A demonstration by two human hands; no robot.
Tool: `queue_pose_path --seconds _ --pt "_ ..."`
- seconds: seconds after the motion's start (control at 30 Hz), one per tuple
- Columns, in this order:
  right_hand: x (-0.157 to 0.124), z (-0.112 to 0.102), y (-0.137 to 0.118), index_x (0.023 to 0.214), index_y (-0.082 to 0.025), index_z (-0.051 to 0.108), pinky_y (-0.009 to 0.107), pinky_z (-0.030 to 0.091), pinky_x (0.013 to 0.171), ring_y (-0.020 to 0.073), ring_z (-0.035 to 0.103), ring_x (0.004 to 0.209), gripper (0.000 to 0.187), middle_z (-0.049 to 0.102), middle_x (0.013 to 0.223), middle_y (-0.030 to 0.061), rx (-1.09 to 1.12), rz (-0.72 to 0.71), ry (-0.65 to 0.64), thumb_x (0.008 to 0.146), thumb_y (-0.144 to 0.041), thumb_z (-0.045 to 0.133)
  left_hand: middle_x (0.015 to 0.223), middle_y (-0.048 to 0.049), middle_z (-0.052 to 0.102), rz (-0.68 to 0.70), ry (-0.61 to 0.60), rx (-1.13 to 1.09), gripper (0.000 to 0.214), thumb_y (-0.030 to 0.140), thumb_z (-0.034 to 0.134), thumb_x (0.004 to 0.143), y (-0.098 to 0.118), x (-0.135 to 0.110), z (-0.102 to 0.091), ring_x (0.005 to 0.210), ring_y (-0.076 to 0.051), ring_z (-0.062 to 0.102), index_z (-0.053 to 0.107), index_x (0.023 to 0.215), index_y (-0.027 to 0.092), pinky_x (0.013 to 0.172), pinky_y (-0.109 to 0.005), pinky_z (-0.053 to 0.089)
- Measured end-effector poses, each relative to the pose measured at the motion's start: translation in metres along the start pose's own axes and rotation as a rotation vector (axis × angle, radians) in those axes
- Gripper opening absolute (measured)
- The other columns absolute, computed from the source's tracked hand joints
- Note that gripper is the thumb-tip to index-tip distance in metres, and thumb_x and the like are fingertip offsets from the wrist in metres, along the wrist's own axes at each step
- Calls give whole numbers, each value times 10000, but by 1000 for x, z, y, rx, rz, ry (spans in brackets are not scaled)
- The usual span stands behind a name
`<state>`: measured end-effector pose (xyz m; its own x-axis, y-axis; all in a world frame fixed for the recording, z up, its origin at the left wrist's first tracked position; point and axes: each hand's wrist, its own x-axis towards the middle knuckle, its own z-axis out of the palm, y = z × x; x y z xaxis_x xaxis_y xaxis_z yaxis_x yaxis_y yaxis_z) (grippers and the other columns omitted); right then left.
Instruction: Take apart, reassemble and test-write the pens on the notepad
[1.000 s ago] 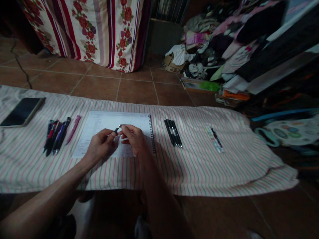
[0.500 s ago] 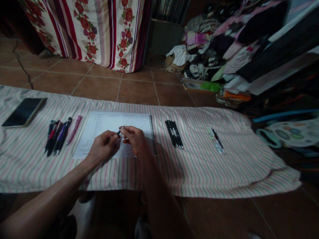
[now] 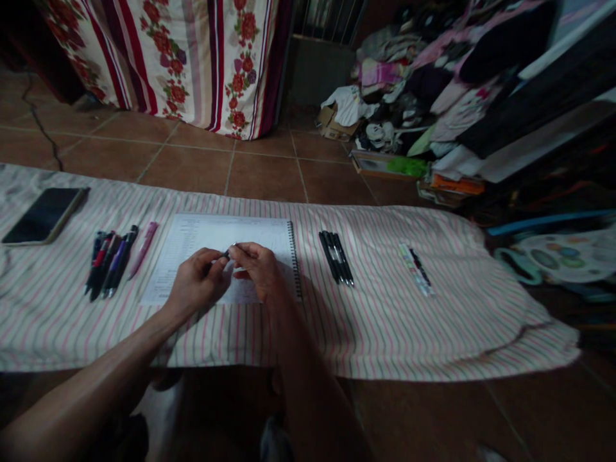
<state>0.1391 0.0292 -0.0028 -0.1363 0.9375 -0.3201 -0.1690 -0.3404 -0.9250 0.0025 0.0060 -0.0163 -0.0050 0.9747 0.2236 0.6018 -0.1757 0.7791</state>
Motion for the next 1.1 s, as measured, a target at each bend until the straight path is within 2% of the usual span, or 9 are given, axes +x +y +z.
queue_pose_path --seconds 0.1,0.17,0.27,0.47,0.63,0.77,0.9,1.1 --pt "0 -1 0 847 -193 669 189 420 491 93 526 659 377 632 809 13 25 -7 -23 620 -486 741 681 -41 623 -165 -42 -146 202 300 498 813 -1 2 1 602 -159 586 645 767 169 569 -283 447" --pt "0 -2 0 889 -197 684 190 420 496 93 524 663 371 619 796 8 32 -17 -24 632 -459 737 592 -18 599 -254 -93 -258 210 333 500 808 0 2 2 515 -147 567 626 769 169 508 -268 430" --pt "1 -2 0 885 -191 706 188 419 507 87 506 651 334 581 733 -7 24 -26 -28 631 -405 742 519 7 572 -307 -132 -349 217 361 501 808 1 0 4 444 -132 539 601 773 172 464 -252 405" --pt "-1 -1 -2 815 -186 720 196 417 518 92 505 641 285 565 667 -15 -9 -27 3 618 -390 744 561 2 592 -252 -118 -315 227 367 502 822 -2 -3 5 468 -125 546 612 777 173 488 -256 411" --pt "1 0 -1 724 -175 691 213 420 524 98 505 625 273 550 623 -26 -47 -30 50 582 -399 756 731 -41 634 -65 -37 -85 195 284 498 822 0 -2 2 655 -151 583 645 744 182 631 -289 446" --pt "1 0 -1 706 -166 679 207 417 513 90 498 605 272 543 604 -31 -63 -32 60 583 -395 756 770 -54 632 29 -32 25 219 247 463 848 4 -2 -1 722 -167 585 657 774 177 691 -305 438" --pt "-1 0 -3 736 -171 693 202 422 514 94 515 632 295 571 644 -19 -40 -30 37 583 -415 755 774 -57 629 17 -44 3 221 236 459 849 4 -1 -1 726 -169 583 659 783 167 699 -307 436" --pt "-1 -2 -2 785 -179 712 212 429 530 104 529 672 311 622 747 15 -10 -28 30 589 -417 749 716 -36 617 -113 -80 -118 232 283 467 842 -3 0 2 664 -161 588 645 746 170 634 -293 456"
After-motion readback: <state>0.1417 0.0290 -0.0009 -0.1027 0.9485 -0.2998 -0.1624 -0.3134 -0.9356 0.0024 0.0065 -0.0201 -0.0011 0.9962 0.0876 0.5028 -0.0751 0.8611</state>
